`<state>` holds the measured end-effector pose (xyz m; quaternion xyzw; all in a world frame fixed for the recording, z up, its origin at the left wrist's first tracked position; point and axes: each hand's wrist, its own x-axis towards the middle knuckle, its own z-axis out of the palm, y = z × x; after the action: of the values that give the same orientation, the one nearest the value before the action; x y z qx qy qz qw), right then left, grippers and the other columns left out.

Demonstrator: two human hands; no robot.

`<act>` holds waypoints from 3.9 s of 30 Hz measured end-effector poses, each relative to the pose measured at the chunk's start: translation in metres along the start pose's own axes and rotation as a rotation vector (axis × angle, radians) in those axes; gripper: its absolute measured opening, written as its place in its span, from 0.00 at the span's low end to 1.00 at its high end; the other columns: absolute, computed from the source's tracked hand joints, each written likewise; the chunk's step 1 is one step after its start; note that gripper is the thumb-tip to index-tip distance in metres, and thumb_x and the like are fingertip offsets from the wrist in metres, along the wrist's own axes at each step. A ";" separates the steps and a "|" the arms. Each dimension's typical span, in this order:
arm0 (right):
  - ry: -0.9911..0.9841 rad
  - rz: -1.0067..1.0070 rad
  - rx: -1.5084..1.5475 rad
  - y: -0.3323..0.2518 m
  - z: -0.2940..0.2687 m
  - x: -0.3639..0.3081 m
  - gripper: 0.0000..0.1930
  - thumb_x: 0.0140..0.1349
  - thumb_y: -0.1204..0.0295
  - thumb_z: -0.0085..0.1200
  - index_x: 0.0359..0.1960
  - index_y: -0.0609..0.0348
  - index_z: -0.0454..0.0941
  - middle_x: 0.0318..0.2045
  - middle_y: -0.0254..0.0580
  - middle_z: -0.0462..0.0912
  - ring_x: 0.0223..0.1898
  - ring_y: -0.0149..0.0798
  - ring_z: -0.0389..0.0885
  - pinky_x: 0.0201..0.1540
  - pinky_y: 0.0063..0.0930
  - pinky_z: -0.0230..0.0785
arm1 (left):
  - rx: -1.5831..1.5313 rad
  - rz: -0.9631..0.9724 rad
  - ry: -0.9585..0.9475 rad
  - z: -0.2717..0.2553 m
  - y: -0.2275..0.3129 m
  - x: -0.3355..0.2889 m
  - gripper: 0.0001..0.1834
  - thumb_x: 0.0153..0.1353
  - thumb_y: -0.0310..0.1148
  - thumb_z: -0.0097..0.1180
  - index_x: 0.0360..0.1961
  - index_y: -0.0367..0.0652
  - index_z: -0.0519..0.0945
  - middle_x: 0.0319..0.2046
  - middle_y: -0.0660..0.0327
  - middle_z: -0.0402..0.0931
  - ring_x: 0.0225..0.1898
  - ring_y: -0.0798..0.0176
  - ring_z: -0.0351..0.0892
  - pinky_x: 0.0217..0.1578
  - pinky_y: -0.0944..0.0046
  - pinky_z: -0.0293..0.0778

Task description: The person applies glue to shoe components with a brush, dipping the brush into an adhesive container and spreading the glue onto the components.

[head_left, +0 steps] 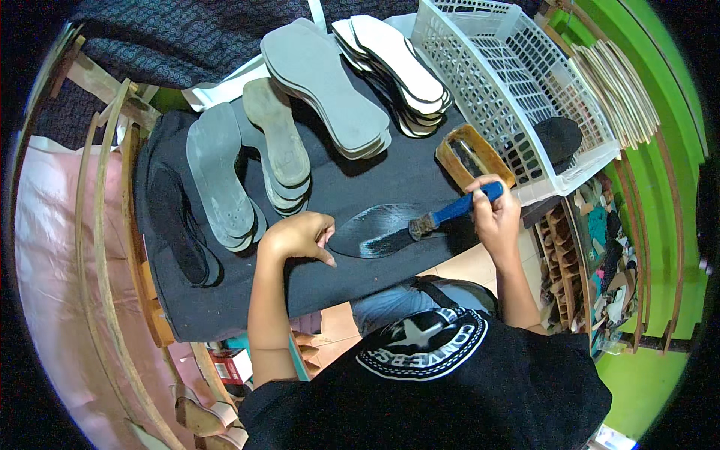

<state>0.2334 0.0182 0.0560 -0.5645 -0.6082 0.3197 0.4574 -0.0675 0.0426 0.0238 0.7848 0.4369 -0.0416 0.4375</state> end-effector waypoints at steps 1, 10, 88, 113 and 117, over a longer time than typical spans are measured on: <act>0.019 -0.100 0.036 -0.006 0.008 0.001 0.05 0.54 0.73 0.45 0.29 0.62 0.70 0.15 0.30 0.68 0.17 0.20 0.63 0.19 0.15 0.56 | -0.003 0.006 0.002 0.000 0.000 0.000 0.21 0.31 0.34 0.68 0.17 0.38 0.65 0.13 0.62 0.68 0.17 0.68 0.67 0.19 0.67 0.63; -0.085 -0.145 -0.008 -0.006 0.027 -0.001 0.05 0.52 0.72 0.46 0.27 0.61 0.71 0.13 0.32 0.68 0.15 0.23 0.65 0.18 0.18 0.58 | -0.029 -0.017 0.000 0.000 0.000 0.001 0.21 0.28 0.35 0.68 0.18 0.37 0.67 0.15 0.59 0.70 0.19 0.61 0.70 0.22 0.65 0.64; -0.021 -0.411 -0.139 -0.014 0.028 0.016 0.07 0.53 0.68 0.49 0.24 0.59 0.70 0.13 0.42 0.73 0.15 0.38 0.73 0.19 0.27 0.65 | -0.261 0.069 0.004 0.001 0.001 -0.007 0.21 0.38 0.39 0.66 0.20 0.38 0.65 0.14 0.67 0.66 0.18 0.77 0.63 0.17 0.74 0.60; 0.109 -0.149 -0.124 0.019 -0.049 -0.007 0.06 0.53 0.73 0.47 0.23 0.61 0.70 0.15 0.34 0.72 0.17 0.23 0.68 0.20 0.18 0.61 | -0.950 -0.210 1.323 0.108 0.053 0.002 0.08 0.58 0.29 0.45 0.28 0.36 0.73 0.18 0.71 0.67 0.19 0.82 0.60 0.19 0.81 0.55; 0.072 -0.113 -0.003 0.015 -0.041 -0.014 0.06 0.53 0.73 0.50 0.23 0.62 0.70 0.14 0.33 0.71 0.16 0.21 0.66 0.20 0.16 0.60 | -0.818 -0.128 1.406 0.098 0.049 0.001 0.07 0.58 0.29 0.45 0.27 0.36 0.73 0.18 0.73 0.64 0.19 0.83 0.57 0.19 0.81 0.52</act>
<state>0.2765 0.0017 0.0555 -0.5412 -0.6225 0.2721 0.4955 0.0000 -0.0385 -0.0046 0.3792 0.6341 0.5985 0.3096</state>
